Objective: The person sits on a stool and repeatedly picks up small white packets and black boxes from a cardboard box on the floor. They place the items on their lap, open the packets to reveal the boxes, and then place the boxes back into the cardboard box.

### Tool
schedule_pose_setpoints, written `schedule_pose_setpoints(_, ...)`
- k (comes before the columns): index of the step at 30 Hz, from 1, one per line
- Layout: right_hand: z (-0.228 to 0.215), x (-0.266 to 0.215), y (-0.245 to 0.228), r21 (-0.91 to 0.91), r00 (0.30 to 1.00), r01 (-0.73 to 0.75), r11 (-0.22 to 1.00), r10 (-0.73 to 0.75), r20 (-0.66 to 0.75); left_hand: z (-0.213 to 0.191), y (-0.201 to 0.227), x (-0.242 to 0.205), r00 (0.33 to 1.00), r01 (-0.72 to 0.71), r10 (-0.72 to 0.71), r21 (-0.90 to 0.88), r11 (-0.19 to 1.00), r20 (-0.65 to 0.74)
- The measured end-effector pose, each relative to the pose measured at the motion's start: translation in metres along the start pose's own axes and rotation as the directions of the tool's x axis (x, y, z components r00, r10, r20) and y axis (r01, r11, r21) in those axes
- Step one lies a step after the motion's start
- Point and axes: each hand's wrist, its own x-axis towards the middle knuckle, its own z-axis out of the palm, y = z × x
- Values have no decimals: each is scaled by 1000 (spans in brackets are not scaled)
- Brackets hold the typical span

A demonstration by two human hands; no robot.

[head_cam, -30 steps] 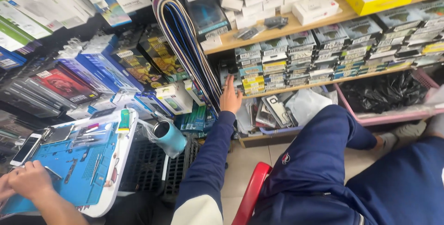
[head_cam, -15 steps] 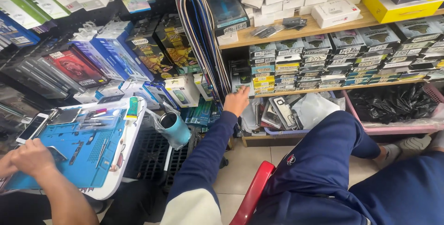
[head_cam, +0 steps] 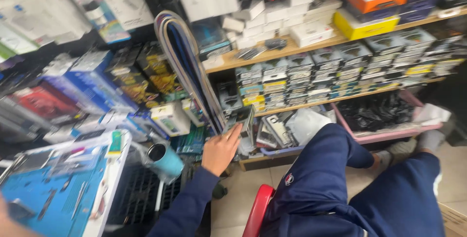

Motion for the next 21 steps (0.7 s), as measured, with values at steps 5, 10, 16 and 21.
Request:
schedule_pose_setpoints(5, 4, -4, -14, 39, 991, 9, 999, -4, -130, -27, 58, 37, 987, -33, 5, -171, 985, -162)
schedule_pose_setpoints(10, 68, 7, -43, 706, 912, -405, 582, 197, 360, -8, 157, 87, 971, -155, 2, -623, 767, -238)
schedule_pose_setpoints(16, 140, 8, 23, 808, 808, -590, -9, -8, 590, 24, 261, 77, 987, -142, 135, -838, 527, -82)
schedule_pose_setpoints(21, 148, 9, 34, 806, 783, -585, -89, 196, 590, 34, 275, 64, 977, -203, 141, -903, 378, -161)
